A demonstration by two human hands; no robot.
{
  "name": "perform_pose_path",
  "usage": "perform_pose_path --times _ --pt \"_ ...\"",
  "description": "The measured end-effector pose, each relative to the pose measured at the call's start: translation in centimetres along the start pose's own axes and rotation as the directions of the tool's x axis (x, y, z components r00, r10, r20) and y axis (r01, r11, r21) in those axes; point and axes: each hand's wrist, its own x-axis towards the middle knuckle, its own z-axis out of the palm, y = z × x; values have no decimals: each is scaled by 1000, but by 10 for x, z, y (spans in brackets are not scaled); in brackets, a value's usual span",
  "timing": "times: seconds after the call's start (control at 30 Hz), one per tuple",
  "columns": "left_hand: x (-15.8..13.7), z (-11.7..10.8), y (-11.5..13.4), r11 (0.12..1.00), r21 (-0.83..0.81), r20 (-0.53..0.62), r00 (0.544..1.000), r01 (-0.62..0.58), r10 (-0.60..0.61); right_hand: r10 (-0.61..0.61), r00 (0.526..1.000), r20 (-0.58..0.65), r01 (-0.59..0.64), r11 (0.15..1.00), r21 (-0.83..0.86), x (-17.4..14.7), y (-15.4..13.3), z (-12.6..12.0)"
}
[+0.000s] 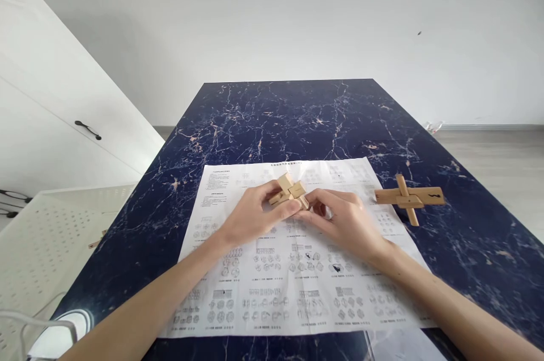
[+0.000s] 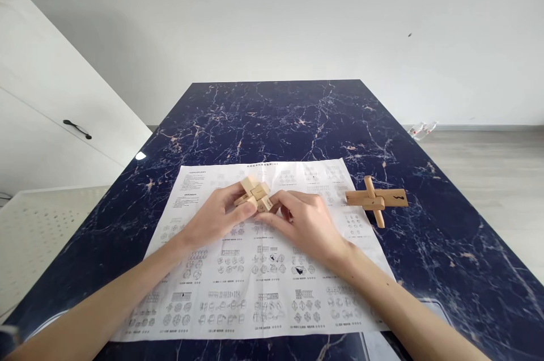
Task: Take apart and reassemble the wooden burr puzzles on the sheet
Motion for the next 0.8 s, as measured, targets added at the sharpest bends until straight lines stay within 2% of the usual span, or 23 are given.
perform_pose_path --times 0.13,0.23,0.3,0.5,0.6,0.67,0.7,0.77,0.8 --pt "-4 4 4 999 -18 108 993 -47 49 -70 993 -96 81 991 111 4 -2 -8" --pt "-7 6 8 995 -98 190 982 4 14 -157 988 4 151 957 248 8 -5 -14" --pt "-7 6 11 984 -172 237 972 47 -5 -185 981 65 157 939 305 9 -8 -16" --pt "-4 4 8 892 -419 342 939 167 -15 -108 993 -40 116 925 361 7 -10 -11" --pt "-5 4 6 872 -452 411 911 189 15 -24 996 -90 62 898 436 9 -5 -12" --pt "-5 4 5 905 -402 374 927 139 24 75 992 -99 -12 851 525 10 1 -15" --pt "-5 3 5 934 -343 303 953 101 9 125 988 -95 -49 821 569 11 4 -17" --pt "-3 2 4 989 -143 71 997 34 -24 198 977 -73 -108 765 635 13 10 -18" --pt "-1 0 2 1000 -12 -62 998 21 -22 215 975 -62 -124 747 653 13 12 -18"
